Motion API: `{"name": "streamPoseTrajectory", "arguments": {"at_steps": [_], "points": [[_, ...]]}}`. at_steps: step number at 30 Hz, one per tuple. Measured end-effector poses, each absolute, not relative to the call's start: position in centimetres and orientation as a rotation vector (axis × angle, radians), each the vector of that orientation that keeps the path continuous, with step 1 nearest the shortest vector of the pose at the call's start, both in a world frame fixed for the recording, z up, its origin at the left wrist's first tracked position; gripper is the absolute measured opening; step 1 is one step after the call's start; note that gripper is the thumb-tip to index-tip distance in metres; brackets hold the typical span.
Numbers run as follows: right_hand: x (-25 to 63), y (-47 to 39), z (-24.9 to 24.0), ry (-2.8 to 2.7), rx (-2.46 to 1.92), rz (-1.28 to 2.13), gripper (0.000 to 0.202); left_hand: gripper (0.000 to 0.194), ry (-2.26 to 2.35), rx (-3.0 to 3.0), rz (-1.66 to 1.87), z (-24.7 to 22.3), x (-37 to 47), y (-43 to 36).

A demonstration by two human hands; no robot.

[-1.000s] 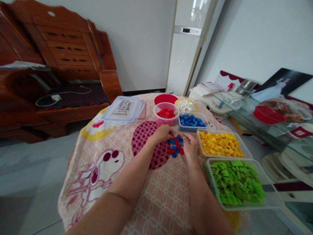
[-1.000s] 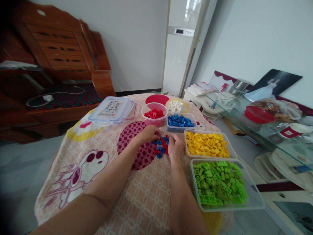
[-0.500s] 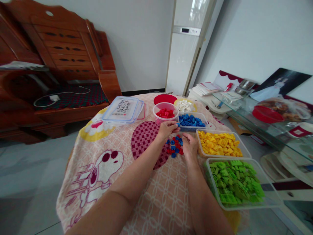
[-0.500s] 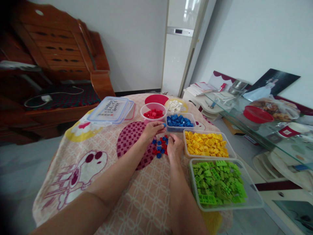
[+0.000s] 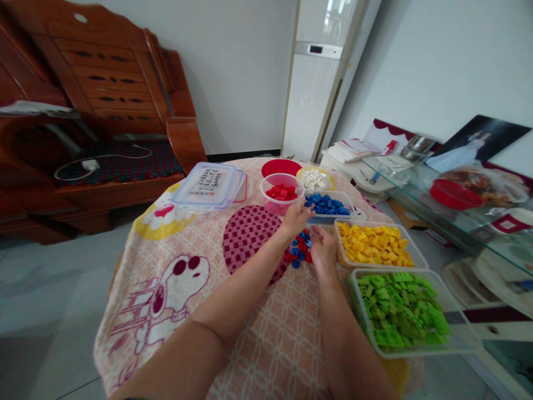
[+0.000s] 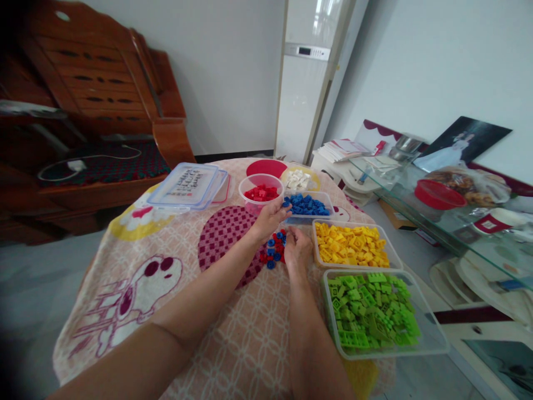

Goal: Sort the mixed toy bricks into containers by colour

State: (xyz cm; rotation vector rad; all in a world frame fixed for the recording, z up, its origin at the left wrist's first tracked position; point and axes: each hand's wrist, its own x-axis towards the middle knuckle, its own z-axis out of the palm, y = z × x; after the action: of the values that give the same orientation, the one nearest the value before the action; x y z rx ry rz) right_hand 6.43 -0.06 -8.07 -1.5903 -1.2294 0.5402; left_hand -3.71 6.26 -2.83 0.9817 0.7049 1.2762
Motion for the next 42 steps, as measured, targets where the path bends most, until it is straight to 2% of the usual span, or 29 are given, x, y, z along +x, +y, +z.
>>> {"name": "streamPoseTrajectory", "arguments": {"at_steps": [5,11,17,23,26,29,33,42], "points": [[6.3,-0.1,-8.0,-1.239,-1.583,0.521,0.034,0.055,0.656,1.056,1.253,-3.5,-3.9,6.9],[6.2,-0.4,-7.4,-1.288,-1.604,0.437,0.035,0.062,0.592,1.106,1.214,-4.0,-4.0,7.4],[6.2,-0.4,-7.1,-1.289,-1.612,0.423,0.035,0.050,0.852,1.500,1.203,-2.9,-5.0,7.3],[6.1,-0.5,-7.0,-1.295,-1.595,0.446,0.035,0.023,1.231,2.222,1.033,-1.9,-6.2,6.5],[6.0,-0.5,-6.9,-1.307,-1.587,0.430,0.035,0.026,1.292,2.385,0.862,-2.0,-5.8,6.0],[6.1,-0.5,-6.8,-1.341,-1.598,0.421,0.036,0.038,1.295,2.454,0.746,-2.8,-5.4,5.9],[6.1,-0.5,-6.7,-1.343,-1.605,0.422,0.036,0.051,1.215,2.447,0.807,-4.0,-5.3,6.5],[6.3,-0.3,-7.5,-1.267,-1.602,0.468,0.035,0.033,1.246,2.238,1.059,-2.6,-7.4,7.3]]}}
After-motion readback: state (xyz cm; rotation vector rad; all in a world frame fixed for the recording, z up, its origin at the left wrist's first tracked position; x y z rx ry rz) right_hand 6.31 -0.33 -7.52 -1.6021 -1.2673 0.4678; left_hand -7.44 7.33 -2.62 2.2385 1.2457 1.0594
